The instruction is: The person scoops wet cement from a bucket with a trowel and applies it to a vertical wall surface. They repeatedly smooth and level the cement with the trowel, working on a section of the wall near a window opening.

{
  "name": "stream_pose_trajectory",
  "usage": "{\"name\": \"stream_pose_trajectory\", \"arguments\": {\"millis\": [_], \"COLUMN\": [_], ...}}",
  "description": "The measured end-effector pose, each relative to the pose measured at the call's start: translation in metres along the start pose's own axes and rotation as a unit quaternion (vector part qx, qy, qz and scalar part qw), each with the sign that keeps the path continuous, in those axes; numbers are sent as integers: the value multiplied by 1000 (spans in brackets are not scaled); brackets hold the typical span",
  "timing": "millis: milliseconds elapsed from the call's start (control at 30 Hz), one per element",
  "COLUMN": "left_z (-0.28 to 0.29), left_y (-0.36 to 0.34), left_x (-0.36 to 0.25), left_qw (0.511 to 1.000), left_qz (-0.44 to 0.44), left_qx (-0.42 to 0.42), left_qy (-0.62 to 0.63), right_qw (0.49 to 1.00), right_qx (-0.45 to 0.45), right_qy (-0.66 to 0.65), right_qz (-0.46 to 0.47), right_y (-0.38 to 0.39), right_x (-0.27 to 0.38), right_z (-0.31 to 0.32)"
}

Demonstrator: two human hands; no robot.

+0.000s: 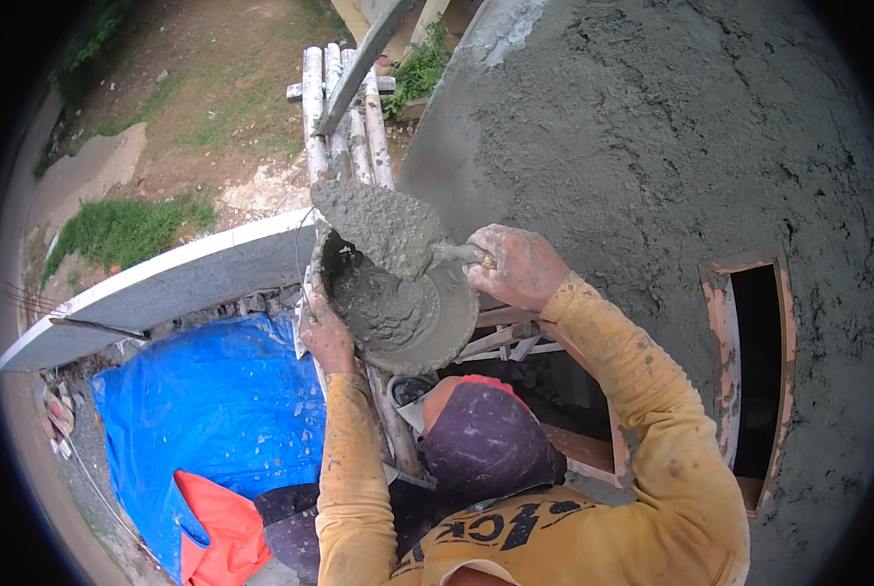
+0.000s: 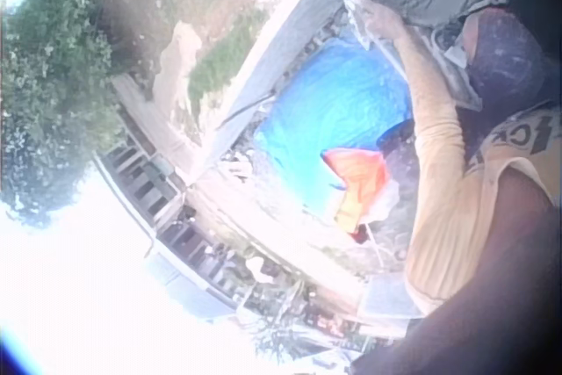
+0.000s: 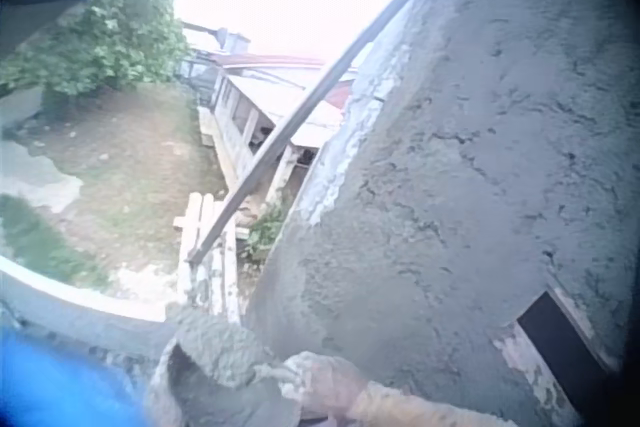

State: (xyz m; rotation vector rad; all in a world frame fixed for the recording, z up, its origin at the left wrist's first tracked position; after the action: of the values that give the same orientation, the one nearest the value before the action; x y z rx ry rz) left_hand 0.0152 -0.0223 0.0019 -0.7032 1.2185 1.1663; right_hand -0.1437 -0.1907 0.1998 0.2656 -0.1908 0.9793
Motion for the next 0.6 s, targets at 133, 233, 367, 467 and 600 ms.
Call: {"name": "stream_pose_trajectory", "arguments": {"millis": [133,233,367,467,600], "left_z": [15,10,-24,-13,-11], "left_y": [-11,-16,10,-11,-13], "left_x": [6,26,27,22,7], "left_qw": [998,999,986,989,979], "left_qz": [12,5,-104,-47,-141], "left_qx": [-21,-28,31,39,1], "left_qy": [56,29,-124,-134,-148], "right_qw": [981,883,854,889,949], "right_qx": [6,2,-236,-329,-243], "right_qy": [-191,-469,-360,-217,-37], "right_qz": [24,-25,-293,-232,-198], "right_y": [-49,-84,-44,12,25], "right_x": [36,-16,-170,-114,-80], "right_z": [91,121,213,264,203]}}
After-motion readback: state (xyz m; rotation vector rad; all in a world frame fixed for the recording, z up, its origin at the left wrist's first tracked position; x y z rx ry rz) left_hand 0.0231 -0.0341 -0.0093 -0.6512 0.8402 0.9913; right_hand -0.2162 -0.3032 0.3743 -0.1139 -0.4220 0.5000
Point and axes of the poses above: each hand's wrist, its own y-axis away from the middle knuckle, its own z-axis out of the back of the hand, x = y × z, the point moved 3 cm from there along -y, towards the middle knuckle
